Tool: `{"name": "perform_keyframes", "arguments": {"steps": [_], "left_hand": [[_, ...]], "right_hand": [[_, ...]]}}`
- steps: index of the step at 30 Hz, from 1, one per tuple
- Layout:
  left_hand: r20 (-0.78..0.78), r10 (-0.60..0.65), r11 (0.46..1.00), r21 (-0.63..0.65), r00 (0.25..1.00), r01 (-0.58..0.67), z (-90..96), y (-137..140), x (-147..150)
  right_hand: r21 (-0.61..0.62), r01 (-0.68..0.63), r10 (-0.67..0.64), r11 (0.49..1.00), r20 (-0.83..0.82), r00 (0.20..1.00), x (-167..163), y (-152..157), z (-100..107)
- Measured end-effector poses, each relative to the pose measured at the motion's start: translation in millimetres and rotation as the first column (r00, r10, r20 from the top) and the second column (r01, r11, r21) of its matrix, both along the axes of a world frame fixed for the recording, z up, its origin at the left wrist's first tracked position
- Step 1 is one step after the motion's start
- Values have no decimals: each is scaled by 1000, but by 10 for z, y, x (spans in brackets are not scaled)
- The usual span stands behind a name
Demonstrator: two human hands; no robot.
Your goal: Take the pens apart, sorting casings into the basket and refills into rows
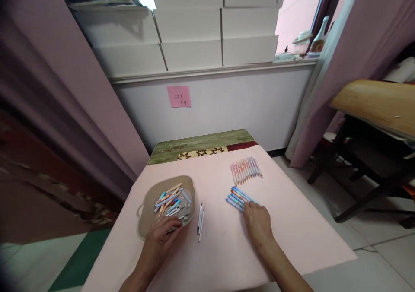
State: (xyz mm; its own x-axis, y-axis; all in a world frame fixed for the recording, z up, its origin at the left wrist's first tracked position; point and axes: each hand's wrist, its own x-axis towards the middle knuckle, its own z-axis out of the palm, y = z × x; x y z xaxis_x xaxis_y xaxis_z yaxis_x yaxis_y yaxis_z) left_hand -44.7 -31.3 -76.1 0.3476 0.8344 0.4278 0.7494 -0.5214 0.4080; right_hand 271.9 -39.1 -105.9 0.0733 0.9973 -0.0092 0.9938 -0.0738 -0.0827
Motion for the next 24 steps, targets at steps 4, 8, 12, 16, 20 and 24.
{"name": "perform_keyframes", "arguments": {"steps": [4, 8, 12, 16, 20, 24], "left_hand": [[91, 29, 995, -96, 995, -20, 78, 51, 79], [360, 186, 957, -279, 914, -84, 294, 103, 372], [749, 392, 789, -572, 535, 222, 523, 218, 785], [830, 489, 729, -557, 267, 397, 639, 355, 934], [829, 533, 747, -555, 168, 367, 647, 467, 880], [825, 556, 779, -561, 102, 281, 597, 596, 834]], "right_hand": [[57, 40, -30, 998, -165, 986, 2, 6, 122], [40, -8, 37, 999, -799, 600, -217, 107, 388], [21, -212, -1, 977, -995, -102, -600, 208, 672], [-65, -369, -174, 927, -946, -272, -806, 265, 784], [-202, -510, -389, 836, -874, -291, -873, 376, 692], [-60, -282, -119, 957, -974, -195, -994, 534, 589]]}}
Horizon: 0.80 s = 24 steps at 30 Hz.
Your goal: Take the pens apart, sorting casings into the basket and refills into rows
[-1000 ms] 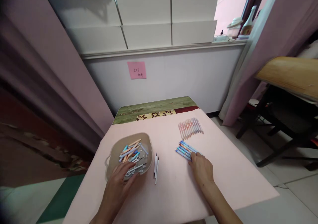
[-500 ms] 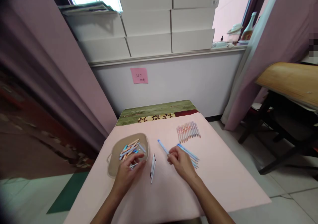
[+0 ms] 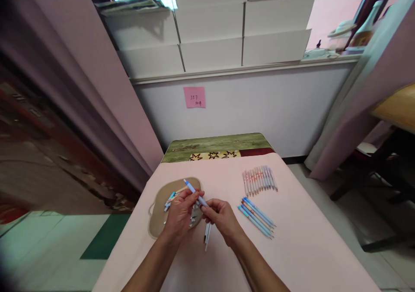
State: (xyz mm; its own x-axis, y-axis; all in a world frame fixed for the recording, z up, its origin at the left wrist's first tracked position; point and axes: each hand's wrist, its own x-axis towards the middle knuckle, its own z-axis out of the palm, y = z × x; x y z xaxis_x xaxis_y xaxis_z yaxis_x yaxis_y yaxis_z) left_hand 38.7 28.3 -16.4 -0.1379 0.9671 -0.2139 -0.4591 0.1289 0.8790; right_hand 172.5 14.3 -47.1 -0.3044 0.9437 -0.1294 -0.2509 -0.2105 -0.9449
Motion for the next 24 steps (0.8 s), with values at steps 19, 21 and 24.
{"name": "perform_keyframes", "arguments": {"steps": [19, 21, 24], "left_hand": [[92, 136, 991, -32, 986, -134, -142, 269, -469], [80, 206, 979, -25, 975, -204, -125, 261, -571], [-12, 187, 982, -17, 982, -187, -100, 208, -755]], "right_hand": [[-11, 61, -60, 998, 101, 993, -528, 371, -82], [81, 145, -155, 986, 145, 977, -490, 377, -97], [124, 163, -187, 979, 223, 957, -356, 382, -92]]}}
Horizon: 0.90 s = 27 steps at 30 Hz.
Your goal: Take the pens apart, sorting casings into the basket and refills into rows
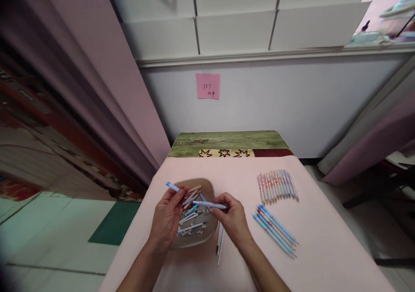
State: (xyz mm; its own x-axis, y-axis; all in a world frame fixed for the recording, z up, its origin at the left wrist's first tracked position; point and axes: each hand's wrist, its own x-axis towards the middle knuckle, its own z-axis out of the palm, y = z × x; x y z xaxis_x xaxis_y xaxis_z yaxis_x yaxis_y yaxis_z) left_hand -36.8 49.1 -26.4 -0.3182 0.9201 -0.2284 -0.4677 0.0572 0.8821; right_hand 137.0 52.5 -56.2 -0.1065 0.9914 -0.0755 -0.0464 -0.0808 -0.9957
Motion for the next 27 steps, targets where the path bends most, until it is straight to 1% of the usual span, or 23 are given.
{"name": "perform_keyframes", "arguments": {"steps": [2, 3, 5, 6, 8, 10, 13, 15, 16, 18, 20, 21, 22, 23, 25, 26, 27], "left_hand": [[-186, -108, 994, -12, 977, 108, -4, -71, -118], [-312, -162, 986, -19, 936, 164, -13, -113, -169], [-547, -213, 971, -28, 810, 237, -39, -198, -250], [-632, -215, 967, -29, 745, 255, -48, -236, -280], [-729, -220, 959, -42, 648, 279, -51, -298, -328], [-775, -232, 955, -65, 588, 291, -34, -339, -372], [-829, -203, 962, -70, 521, 263, -15, -358, -451], [-881, -184, 970, -92, 436, 223, -26, -330, -506], [-910, -186, 973, -118, 370, 201, -37, -302, -528], [-958, -213, 970, -185, 192, 156, -57, -225, -555], [-974, -226, 971, -223, 18, 89, -60, -149, -563], [-973, -225, 972, -227, -47, 56, -57, -123, -565], [-971, -221, 974, -225, -95, 32, -52, -110, -572], [-969, -215, 976, -218, -125, 17, -49, -111, -585], [-968, -202, 978, -206, -148, 10, -53, -151, -639], [-970, -195, 980, -198, -147, 9, -63, -184, -677], [-972, -186, 982, -189, -140, 7, -77, -220, -718]], "right_hand": [[-7, -34, 35, 999, 61, 998, 88, -5, 37], [0, -55, 55, 998, 95, 994, 118, -11, 67], [28, -105, 100, 994, 148, 984, 136, -29, 143], [42, -133, 125, 990, 157, 980, 126, -41, 184], [62, -160, 149, 985, 149, 978, 82, -68, 260], [90, -132, 117, 987, 156, 981, 29, -93, 320], [167, -87, 45, 982, 238, 970, -58, -92, 373], [219, -91, 18, 971, 312, 950, -144, -37, 369], [236, -105, 17, 966, 348, 937, -201, 10, 351], [230, -148, 45, 962, 401, 915, -333, 137, 285], [178, -186, 101, 966, 403, 910, -438, 271, 200], [168, -180, 98, 969, 406, 909, -457, 325, 160], [171, -163, 79, 972, 414, 907, -441, 361, 125], [185, -137, 44, 973, 434, 900, -384, 376, 97], [222, -89, -37, 971, 506, 862, -145, 331, 54], [234, -65, -82, 970, 566, 820, 27, 274, 33], [236, -45, -123, 971, 646, 754, 221, 196, 8]]}}
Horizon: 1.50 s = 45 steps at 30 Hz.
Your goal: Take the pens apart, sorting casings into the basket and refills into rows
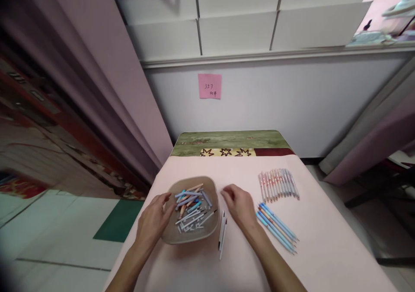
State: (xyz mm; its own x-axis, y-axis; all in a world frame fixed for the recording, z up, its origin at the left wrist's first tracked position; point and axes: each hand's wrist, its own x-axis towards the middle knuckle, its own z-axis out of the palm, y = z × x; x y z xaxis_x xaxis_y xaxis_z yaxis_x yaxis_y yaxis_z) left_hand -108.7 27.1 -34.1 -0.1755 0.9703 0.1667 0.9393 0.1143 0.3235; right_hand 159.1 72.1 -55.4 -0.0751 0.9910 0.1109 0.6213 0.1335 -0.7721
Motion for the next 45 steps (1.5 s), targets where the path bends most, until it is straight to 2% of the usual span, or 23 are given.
{"name": "perform_keyframes", "arguments": {"steps": [1, 3, 6, 10, 14, 16, 17, 19, 20, 21, 22, 23, 25, 27, 29, 31, 32, 37, 39, 43, 45], "left_hand": [[11, 3, 1000, 13, 1000, -3, -16, -34, -38], [47, -7, 999, 42, 999, 5, -46, -80, -80], [128, -66, 995, 79, 990, 56, -54, -79, -7], [231, -178, 982, 110, 956, 156, -1, -14, 254], [407, -213, 977, 102, 888, 187, 35, -8, 476], [576, -172, 984, 67, 799, 163, 41, -33, 602], [676, -139, 987, 35, 723, 157, 45, -45, 682], [862, -52, 983, -45, 504, 177, 61, -58, 870], [932, -7, 976, -72, 363, 204, 72, -56, 967], [972, 37, 964, -96, 231, 247, 85, -49, 1055], [989, 62, 958, -96, 130, 270, 99, -37, 1127], [995, 78, 958, -92, 61, 271, 113, -23, 1177], [995, 98, 968, -89, -28, 237, 135, 3, 1205], [990, 103, 982, -85, -96, 171, 151, 14, 1158], [982, 99, 990, -81, -161, 111, 161, 8, 1088], [976, 97, 994, -87, -196, 63, 167, -3, 1039], [975, 98, 995, -92, -201, 36, 168, -7, 1029], [979, 70, 989, -93, -194, -115, 145, 16, 1048], [978, 46, 985, -79, -204, -152, 130, 35, 1047], [972, 37, 983, -77, -231, -168, 100, 52, 1012], [970, 36, 979, -83, -241, -187, 83, 52, 994]], "right_hand": [[-15, 58, -56, 998, 130, 990, 202, -94, -32], [-90, 179, -131, 980, 391, 911, 576, -308, -119], [-179, 274, -114, 945, 605, 788, 934, -598, -290], [-188, 293, -86, 938, 690, 719, 1049, -753, -460], [-161, 277, -91, 947, 693, 715, 1034, -749, -420], [-132, 277, -138, 952, 621, 772, 974, -735, -311], [-126, 268, -160, 955, 541, 826, 917, -722, -237], [-160, 198, -151, 967, 266, 952, 746, -677, -71], [-182, 119, -107, 976, 73, 992, 635, -646, 13], [-218, 11, -43, 976, -139, 989, 516, -612, 92], [-236, -107, 18, 966, -350, 936, 394, -579, 161], [-239, -218, 61, 946, -529, 847, 278, -550, 217], [-233, -362, 65, 903, -757, 650, 87, -509, 284], [-270, -433, 16, 860, -834, 552, -37, -495, 294], [-335, -490, -22, 805, -842, 539, -108, -496, 267], [-367, -528, -29, 766, -840, 542, -158, -497, 229], [-364, -523, -29, 771, -841, 541, -182, -494, 213], [-288, -335, -47, 897, -817, 575, -320, -459, 162], [-302, -314, -57, 900, -796, 603, -361, -453, 137], [-381, -373, -66, 846, -769, 636, -393, -452, 84], [-341, -338, -60, 877, -776, 628, -394, -445, 76]]}}
